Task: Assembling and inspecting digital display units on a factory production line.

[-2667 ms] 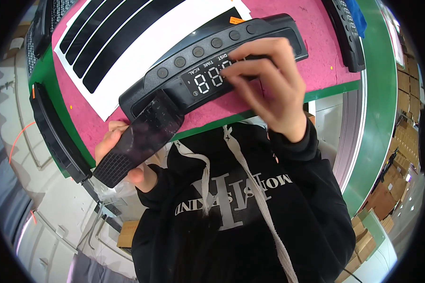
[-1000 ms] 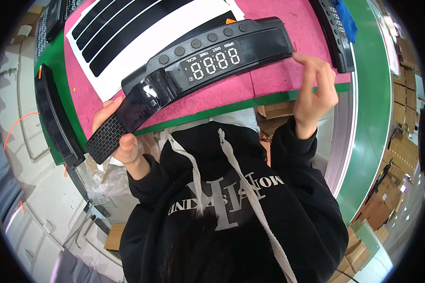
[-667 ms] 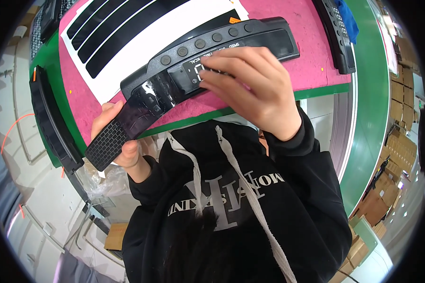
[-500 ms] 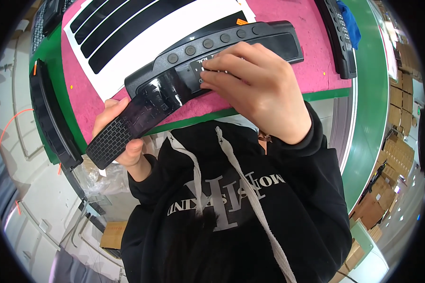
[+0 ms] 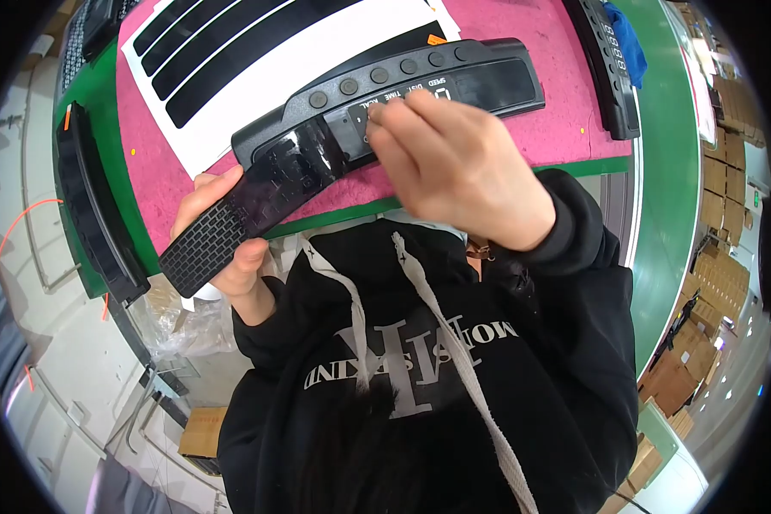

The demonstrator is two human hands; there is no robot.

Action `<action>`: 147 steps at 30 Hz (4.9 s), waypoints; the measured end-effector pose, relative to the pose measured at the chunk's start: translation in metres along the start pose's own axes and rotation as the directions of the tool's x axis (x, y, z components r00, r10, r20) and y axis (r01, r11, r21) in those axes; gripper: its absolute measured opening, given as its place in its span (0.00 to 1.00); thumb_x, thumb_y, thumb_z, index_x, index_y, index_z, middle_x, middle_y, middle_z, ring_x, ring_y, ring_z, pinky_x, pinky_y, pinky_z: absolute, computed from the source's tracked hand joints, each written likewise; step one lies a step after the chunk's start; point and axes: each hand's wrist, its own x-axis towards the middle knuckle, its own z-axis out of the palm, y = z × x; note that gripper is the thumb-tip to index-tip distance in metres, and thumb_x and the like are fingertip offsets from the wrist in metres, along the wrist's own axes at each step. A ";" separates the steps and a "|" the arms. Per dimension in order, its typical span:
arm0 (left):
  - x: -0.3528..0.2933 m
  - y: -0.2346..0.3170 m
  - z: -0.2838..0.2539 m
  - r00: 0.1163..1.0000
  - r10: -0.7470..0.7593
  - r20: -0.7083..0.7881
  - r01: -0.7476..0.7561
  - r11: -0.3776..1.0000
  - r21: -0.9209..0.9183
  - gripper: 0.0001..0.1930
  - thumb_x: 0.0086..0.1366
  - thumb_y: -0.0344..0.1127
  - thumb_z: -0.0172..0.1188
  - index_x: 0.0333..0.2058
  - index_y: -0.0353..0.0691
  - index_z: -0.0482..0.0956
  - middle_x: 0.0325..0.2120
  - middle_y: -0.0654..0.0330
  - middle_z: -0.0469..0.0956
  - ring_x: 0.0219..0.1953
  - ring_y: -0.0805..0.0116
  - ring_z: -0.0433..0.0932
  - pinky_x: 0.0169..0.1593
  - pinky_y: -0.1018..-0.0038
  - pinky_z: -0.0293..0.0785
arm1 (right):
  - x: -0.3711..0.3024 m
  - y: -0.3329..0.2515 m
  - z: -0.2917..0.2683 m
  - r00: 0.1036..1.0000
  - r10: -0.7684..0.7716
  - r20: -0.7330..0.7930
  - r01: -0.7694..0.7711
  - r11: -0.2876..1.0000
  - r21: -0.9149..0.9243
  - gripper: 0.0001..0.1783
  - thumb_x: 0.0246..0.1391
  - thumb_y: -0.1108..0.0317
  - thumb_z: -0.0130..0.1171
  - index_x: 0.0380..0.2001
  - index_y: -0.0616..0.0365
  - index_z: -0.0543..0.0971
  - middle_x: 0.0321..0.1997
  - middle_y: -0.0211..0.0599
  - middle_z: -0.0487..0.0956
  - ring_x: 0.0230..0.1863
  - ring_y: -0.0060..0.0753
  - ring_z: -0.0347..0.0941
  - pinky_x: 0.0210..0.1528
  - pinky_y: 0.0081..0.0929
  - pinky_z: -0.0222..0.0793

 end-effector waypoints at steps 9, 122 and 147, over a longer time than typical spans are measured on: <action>0.000 0.000 -0.002 1.000 -0.022 0.013 0.022 1.000 0.014 0.40 0.43 0.58 0.77 0.43 0.25 0.78 0.29 0.61 0.73 0.30 0.73 0.70 0.35 0.81 0.63 | 0.000 0.058 0.004 0.997 -0.067 -0.035 0.075 0.839 0.538 0.25 0.31 0.74 0.72 0.40 0.58 0.79 0.44 0.36 0.76 0.45 0.38 0.72 0.45 0.32 0.70; 0.112 -0.047 0.084 0.990 -0.142 0.001 0.136 0.948 -0.288 0.24 0.72 0.50 0.37 0.29 0.41 0.75 0.24 0.64 0.77 0.27 0.75 0.75 0.34 0.79 0.71 | 0.002 0.062 0.024 0.992 -0.015 -0.122 0.088 0.783 0.615 0.17 0.27 0.84 0.47 0.22 0.53 0.58 0.31 0.29 0.83 0.32 0.31 0.66 0.44 0.25 0.54; 0.105 -0.017 0.101 0.926 -0.374 0.045 0.371 0.887 -0.273 0.32 0.71 0.58 0.35 0.20 0.39 0.72 0.09 0.65 0.67 0.07 0.77 0.62 0.10 0.81 0.50 | 0.047 0.093 -0.023 0.945 0.294 -0.144 -0.142 0.765 0.627 0.07 0.53 0.74 0.59 0.31 0.61 0.71 0.31 0.35 0.79 0.33 0.33 0.75 0.36 0.24 0.66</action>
